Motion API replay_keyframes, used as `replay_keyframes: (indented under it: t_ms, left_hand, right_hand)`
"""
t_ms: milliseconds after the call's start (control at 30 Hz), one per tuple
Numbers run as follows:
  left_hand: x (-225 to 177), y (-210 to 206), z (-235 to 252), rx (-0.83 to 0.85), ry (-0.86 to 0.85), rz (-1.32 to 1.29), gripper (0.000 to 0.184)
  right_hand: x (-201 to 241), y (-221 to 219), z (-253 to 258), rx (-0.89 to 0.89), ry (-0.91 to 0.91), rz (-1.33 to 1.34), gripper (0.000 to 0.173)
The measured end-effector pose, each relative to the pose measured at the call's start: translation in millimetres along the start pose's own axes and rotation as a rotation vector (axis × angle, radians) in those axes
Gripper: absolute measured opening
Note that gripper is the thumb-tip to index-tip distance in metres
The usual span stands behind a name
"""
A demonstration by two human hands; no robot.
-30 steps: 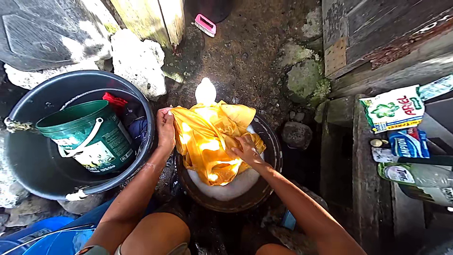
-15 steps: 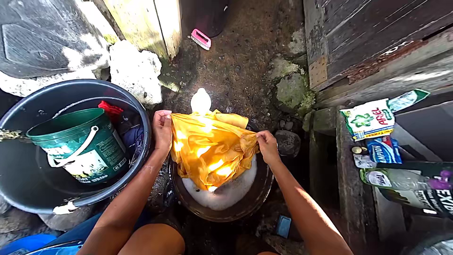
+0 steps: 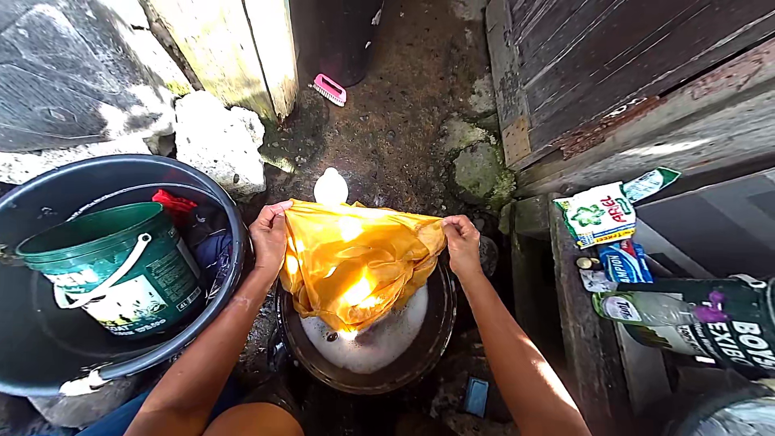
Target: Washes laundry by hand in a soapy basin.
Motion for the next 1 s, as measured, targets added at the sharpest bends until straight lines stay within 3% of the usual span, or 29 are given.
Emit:
replay_keyframes:
  t_ms: [300,533,633,800,900,1000]
  left_hand:
    - [-2.8,3.2,-6.7,-0.011,-0.018,-0.025,0.026]
    - [15.8,8.1,-10.8,0.039,0.077,0.020,0.027]
    - [18.8,7.5,-9.0,0.069,0.096,0.094,0.027]
    - [12.1,8.3,-9.3,0.106,0.122,0.106,0.028]
    - [9.0,10.1,-9.8,0.127,0.155,0.106,0.028]
    - [5.1,11.5,-10.1,0.144,0.145,0.104,0.028]
  right_hand:
    - [15.8,6.3,-12.8,0.059,0.000,0.033,0.007]
    - [8.1,-24.2,32.2,0.104,-0.138,-0.620,0.024]
    - [22.7,-56.4,41.5,0.145,-0.040,-0.895,0.031]
    - [54.4,-141.0,56.6,0.279,0.262,-0.628,0.058]
    - [57.6,-196.5,67.4,0.390,0.243,-0.396,0.080]
    - [62.1,-238.1,73.6,0.452,0.191,-0.387,0.086]
Point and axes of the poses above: each hand's wrist, its own z-axis towards the middle knuckle, its own y-axis out of the back of the hand, x = y × z, the point moved 4 cm from there along z, towards the middle knuckle, and after that the axes turned 12 degrees about -y, right-handed, at the moved point
